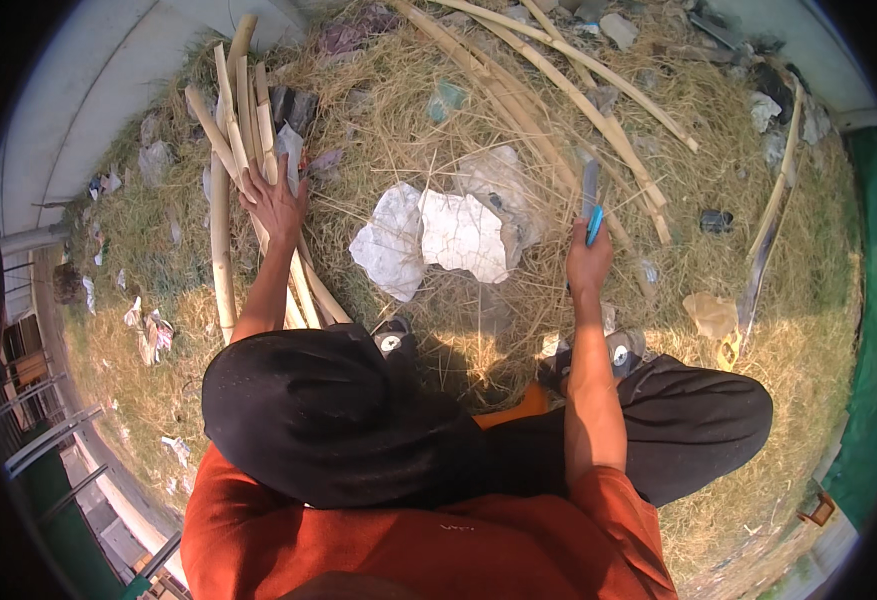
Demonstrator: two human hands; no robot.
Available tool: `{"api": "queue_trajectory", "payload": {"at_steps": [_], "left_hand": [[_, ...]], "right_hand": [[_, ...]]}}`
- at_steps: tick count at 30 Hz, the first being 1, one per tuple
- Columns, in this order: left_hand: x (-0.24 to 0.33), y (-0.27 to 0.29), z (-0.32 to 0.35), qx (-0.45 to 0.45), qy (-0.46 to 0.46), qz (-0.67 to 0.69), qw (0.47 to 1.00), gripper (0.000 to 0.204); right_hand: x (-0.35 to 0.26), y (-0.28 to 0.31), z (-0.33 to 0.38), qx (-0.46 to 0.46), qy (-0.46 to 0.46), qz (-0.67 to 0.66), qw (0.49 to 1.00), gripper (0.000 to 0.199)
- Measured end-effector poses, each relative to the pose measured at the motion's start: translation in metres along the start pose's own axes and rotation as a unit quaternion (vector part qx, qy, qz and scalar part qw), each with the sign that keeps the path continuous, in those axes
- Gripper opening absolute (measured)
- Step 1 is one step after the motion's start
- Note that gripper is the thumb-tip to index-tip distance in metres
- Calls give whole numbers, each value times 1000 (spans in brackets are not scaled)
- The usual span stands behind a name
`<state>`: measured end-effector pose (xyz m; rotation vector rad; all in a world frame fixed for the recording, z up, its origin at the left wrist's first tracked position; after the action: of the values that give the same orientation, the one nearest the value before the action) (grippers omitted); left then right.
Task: The person sits on the ground and uses a small knife to shave thin strips from bamboo sticks. They hold the stick in one hand and carefully scrape along its length, then place the finished stick aside and pick up another to repeat the process.
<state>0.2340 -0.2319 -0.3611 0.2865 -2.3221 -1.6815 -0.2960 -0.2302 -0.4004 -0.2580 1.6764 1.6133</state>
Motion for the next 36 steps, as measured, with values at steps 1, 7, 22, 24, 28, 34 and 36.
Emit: {"api": "queue_trajectory", "payload": {"at_steps": [1,7,22,24,28,34,36], "left_hand": [[4,-9,-4,-37,-20,-12,999,52],[-1,-61,-12,-239,-31,-148,959,37],[34,69,-234,-209,-2,164,964,89],[90,95,-192,-398,78,217,888,88],[109,98,-135,-465,-33,210,859,79],[86,2,8,-383,-98,107,912,62],[46,-42,57,-352,-58,57,932,67]], "right_hand": [[-1,0,0,9,9,-5,1000,27],[-8,-1,5,-1,9,21,1000,25],[-14,14,-165,128,51,82,987,17],[-7,14,-192,111,55,160,979,15],[35,-23,-217,-36,50,372,926,27],[61,-32,-208,-58,50,418,905,33],[56,-35,-210,-65,72,418,903,35]]}}
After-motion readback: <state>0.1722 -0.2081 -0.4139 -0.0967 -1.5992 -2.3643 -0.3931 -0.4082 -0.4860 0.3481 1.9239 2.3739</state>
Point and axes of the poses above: each hand's wrist, its own z-axis away from the middle knuckle, its own y-axis out of the back of the hand, x = y × z, the point moved 7 cm from there along -z, towards the middle knuckle, and after that the axes turned 14 degrees about z, right-handed, at the moved point
